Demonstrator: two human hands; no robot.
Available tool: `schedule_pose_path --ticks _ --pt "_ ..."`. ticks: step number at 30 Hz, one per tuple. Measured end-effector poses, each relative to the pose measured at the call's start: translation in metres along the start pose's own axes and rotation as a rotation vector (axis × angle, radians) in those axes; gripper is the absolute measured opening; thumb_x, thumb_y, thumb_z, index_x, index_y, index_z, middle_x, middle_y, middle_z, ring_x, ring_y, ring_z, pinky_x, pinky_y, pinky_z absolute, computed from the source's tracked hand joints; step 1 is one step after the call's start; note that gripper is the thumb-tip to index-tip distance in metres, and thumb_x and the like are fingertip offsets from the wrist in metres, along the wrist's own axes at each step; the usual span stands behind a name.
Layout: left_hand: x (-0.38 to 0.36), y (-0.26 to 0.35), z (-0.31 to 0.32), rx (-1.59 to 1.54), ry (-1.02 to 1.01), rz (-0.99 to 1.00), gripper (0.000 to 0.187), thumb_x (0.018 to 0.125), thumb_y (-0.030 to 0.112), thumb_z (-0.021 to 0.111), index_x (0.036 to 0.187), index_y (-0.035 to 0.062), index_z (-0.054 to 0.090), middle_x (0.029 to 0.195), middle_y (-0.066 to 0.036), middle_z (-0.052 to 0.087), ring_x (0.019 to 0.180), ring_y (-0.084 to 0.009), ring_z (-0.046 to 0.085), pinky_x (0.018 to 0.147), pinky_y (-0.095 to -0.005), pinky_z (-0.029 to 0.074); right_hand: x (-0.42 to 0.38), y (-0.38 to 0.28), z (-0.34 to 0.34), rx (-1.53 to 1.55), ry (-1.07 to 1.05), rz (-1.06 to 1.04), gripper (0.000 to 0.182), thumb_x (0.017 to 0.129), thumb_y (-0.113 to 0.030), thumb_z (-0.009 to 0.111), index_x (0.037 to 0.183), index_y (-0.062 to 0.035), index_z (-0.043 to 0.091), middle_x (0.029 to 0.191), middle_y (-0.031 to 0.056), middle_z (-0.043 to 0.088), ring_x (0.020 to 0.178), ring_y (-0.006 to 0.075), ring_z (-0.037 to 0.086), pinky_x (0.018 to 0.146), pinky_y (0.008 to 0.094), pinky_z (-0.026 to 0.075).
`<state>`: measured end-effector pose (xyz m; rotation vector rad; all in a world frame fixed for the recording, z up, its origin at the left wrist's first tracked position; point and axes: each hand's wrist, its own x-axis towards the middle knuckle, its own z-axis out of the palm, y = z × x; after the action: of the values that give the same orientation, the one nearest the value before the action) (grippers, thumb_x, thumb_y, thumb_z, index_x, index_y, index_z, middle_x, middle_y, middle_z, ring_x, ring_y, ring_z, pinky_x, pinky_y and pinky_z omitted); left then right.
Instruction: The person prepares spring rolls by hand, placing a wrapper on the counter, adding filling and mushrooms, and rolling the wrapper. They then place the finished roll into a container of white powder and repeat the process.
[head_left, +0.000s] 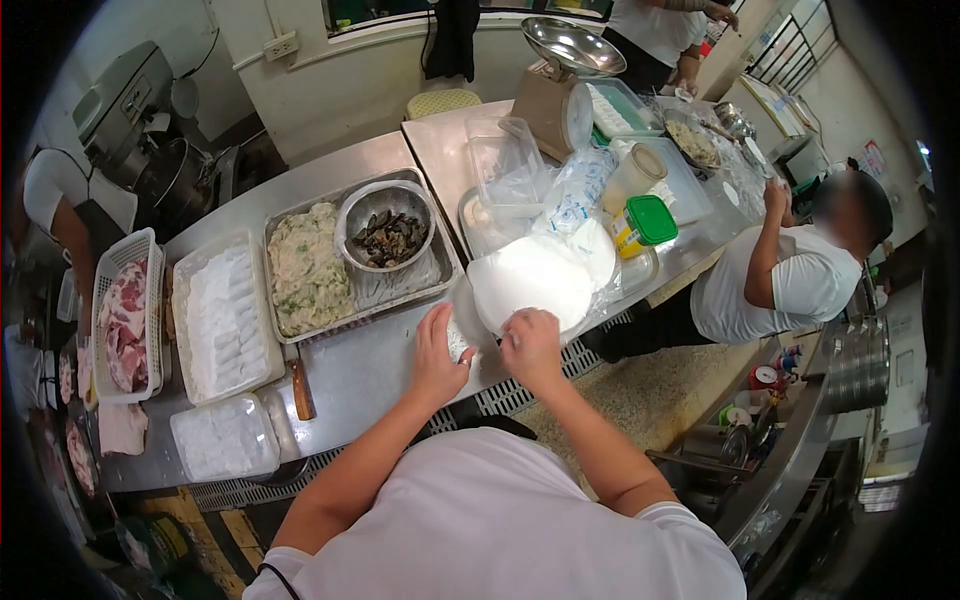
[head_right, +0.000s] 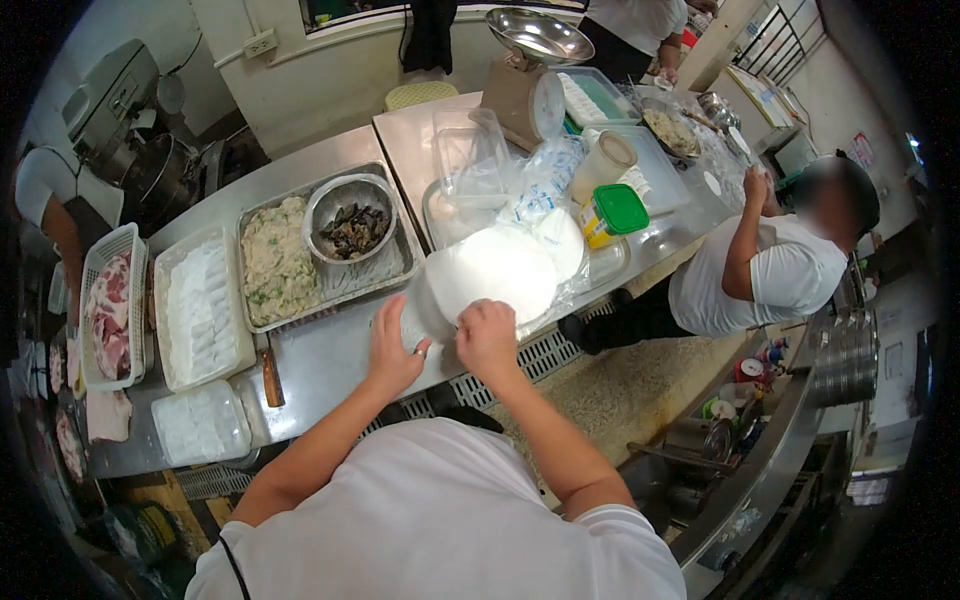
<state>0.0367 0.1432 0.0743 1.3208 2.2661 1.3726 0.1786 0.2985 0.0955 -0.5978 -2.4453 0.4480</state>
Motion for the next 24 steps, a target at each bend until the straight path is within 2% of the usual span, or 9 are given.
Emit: schedule_pose_path --ticks 1,2,5,8,11,17,19,24 --pt "0.0 -0.004 -0.002 0.101 0.062 0.109 0.088 0.084 0.01 0.086 0.162 0.0101 0.044 0.158 -0.019 0.052 0.148 -0.043 0.048 0.121 -0.0535 0.041 -0.005 -0.005 0.003 0.003 -0.051 -0.068 0.019 0.077 -0.006 0.078 0.094 -0.0076 0.07 0.106 0.0106 0.067 0.106 0.0362 0.064 0.1 0.054 0.046" --pt "-0.001 -0.009 -0.006 0.072 0.011 0.118 0.077 0.078 0.008 0.086 0.151 0.0156 0.06 0.161 -0.016 0.051 0.155 -0.0429 0.038 0.126 -0.0592 0.033 -0.01 -0.01 0.009 0.0 -0.119 -0.113 0.024 0.073 -0.007 0.078 0.095 -0.0075 0.068 0.109 0.0123 0.068 0.109 0.0357 0.064 0.1 0.053 0.048" --pt "-0.012 -0.034 -0.03 0.345 -0.101 0.307 0.053 0.076 0.006 0.086 0.126 0.0193 0.077 0.154 -0.012 0.058 0.152 -0.038 0.045 0.127 -0.0618 0.032 -0.021 -0.03 0.028 0.068 -0.201 -0.249 0.025 0.073 -0.008 0.079 0.095 -0.0073 0.069 0.111 0.0138 0.067 0.11 0.0359 0.063 0.101 0.0525 0.048" --pt "-0.039 -0.073 -0.043 0.349 -0.063 0.298 0.032 0.074 0.006 0.084 0.103 0.0196 0.081 0.141 -0.006 0.067 0.143 -0.0339 0.055 0.127 -0.0651 0.032 -0.024 -0.045 0.044 0.094 -0.292 -0.25 0.026 0.072 -0.008 0.08 0.096 -0.0082 0.069 0.114 0.0133 0.068 0.112 0.0357 0.063 0.101 0.0501 0.048" --pt "-0.07 -0.089 -0.064 0.356 0.026 0.219 0.029 0.076 0.006 0.083 0.101 0.0191 0.081 0.129 -0.002 0.072 0.132 -0.0322 0.062 0.125 -0.0653 0.035 -0.024 -0.054 0.061 0.073 -0.382 -0.268 0.029 0.072 -0.009 0.082 0.098 -0.0091 0.07 0.11 0.012 0.067 0.109 0.0351 0.063 0.099 0.0493 0.049" --pt "-0.135 -0.112 -0.095 0.516 0.146 0.087 0.029 0.077 0.007 0.083 0.104 0.018 0.081 0.128 -0.005 0.071 0.127 -0.0345 0.064 0.12 -0.063 0.041 -0.024 -0.068 0.108 0.12 -0.43 -0.439 0.026 0.074 -0.01 0.081 0.097 -0.0104 0.07 0.102 0.0114 0.062 0.104 0.0347 0.062 0.097 0.049 0.049" --pt "-0.146 -0.118 -0.097 0.45 0.168 0.039 0.031 0.078 0.007 0.082 0.107 0.0175 0.081 0.128 -0.006 0.071 0.127 -0.035 0.064 0.118 -0.0607 0.042 -0.027 -0.074 0.121 0.135 -0.446 -0.464 0.024 0.076 -0.01 0.081 0.097 -0.0102 0.07 0.102 0.0118 0.063 0.105 0.0348 0.062 0.097 0.0489 0.048" --pt "-0.146 -0.111 -0.104 0.365 0.18 -0.021 0.023 0.081 0.013 0.086 0.104 0.0154 0.083 0.13 -0.01 0.07 0.128 -0.0354 0.061 0.114 -0.0549 0.043 -0.029 -0.069 0.12 0.17 -0.453 -0.382 0.018 0.079 -0.015 0.081 0.093 -0.0092 0.074 0.099 0.0113 0.066 0.103 0.0349 0.065 0.097 0.0496 0.049"
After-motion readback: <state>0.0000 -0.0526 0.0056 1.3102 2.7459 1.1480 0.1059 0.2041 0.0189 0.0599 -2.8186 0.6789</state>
